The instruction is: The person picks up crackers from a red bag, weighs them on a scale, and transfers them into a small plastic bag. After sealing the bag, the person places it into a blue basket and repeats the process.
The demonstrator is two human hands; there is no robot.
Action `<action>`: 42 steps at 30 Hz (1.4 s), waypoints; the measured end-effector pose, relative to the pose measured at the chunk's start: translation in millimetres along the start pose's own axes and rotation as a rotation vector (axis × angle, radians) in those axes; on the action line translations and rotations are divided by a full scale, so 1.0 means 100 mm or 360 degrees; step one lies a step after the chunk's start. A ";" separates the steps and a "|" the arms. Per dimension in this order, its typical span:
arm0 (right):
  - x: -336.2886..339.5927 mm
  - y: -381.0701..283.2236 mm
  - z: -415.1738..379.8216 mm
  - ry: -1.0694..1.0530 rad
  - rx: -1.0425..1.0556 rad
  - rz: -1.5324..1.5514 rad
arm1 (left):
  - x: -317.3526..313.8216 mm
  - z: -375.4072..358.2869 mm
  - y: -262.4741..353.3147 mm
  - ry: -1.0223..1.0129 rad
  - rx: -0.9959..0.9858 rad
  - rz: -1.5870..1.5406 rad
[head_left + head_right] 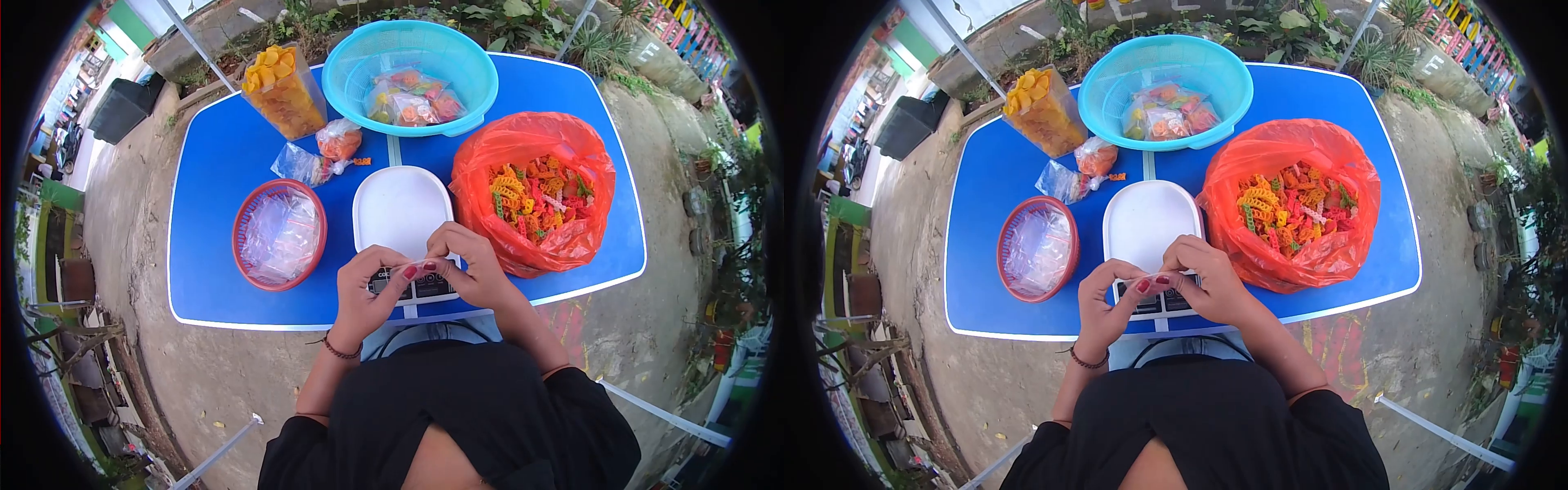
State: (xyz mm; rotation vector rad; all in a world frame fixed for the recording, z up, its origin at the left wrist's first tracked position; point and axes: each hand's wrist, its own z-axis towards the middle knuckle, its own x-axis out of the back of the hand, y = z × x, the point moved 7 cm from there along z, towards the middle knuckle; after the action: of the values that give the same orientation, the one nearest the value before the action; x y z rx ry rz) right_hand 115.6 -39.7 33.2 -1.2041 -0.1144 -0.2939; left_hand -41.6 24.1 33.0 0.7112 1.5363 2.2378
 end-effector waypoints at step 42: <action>0.59 0.21 1.20 0.0438 0.0161 -0.0874 | -0.26 1.53 -0.15 -0.0087 -0.0319 0.1234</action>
State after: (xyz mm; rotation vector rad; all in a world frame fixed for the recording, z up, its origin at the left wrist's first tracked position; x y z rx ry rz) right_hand 185.9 69.4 71.5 -1.0041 -0.2172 -0.9196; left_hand 67.5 132.8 58.6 1.4762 1.0830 2.8058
